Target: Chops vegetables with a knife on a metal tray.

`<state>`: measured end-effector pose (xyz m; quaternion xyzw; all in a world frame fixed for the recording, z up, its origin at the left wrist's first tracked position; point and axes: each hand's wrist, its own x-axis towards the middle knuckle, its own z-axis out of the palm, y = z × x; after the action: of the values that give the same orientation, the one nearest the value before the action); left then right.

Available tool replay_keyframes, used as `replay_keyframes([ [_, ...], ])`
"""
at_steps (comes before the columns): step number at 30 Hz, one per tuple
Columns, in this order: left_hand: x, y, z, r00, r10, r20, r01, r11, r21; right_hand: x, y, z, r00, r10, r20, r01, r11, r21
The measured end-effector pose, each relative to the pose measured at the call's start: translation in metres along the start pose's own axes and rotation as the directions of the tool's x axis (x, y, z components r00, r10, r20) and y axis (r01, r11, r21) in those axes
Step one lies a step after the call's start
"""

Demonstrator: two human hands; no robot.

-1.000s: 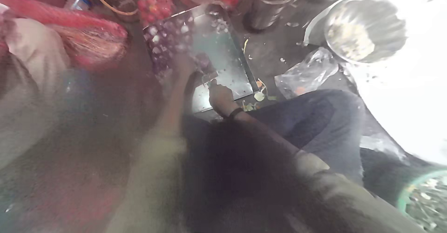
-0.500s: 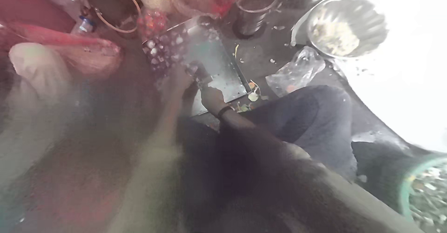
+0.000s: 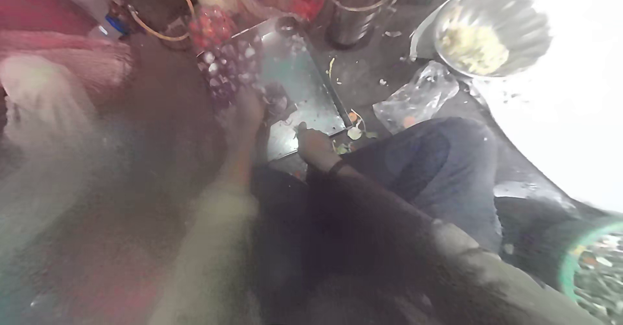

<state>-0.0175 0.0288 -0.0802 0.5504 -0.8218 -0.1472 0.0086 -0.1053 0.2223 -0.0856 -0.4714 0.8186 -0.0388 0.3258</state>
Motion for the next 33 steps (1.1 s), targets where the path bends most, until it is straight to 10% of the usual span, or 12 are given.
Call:
replay_keyframes([
  [21, -0.019, -0.004, 0.001, 0.983, -0.048, 0.18, 0.046, 0.999, 0.012, 0.043, -0.008, -0.023, 0.998, -0.068, 0.015, 0.068, 0.998, -0.008],
  [29, -0.05, 0.009, 0.01, 0.846, 0.36, 0.394, -0.223, 0.909, -0.353, 0.052, 0.0, -0.032, 0.993, -0.112, 0.044, 0.114, 0.993, -0.035],
  [33, -0.053, 0.001, -0.007, 0.95, 0.107, 0.294, -0.027, 0.964, -0.263, 0.053, 0.006, -0.034, 0.988, -0.148, 0.029, 0.149, 0.988, -0.029],
])
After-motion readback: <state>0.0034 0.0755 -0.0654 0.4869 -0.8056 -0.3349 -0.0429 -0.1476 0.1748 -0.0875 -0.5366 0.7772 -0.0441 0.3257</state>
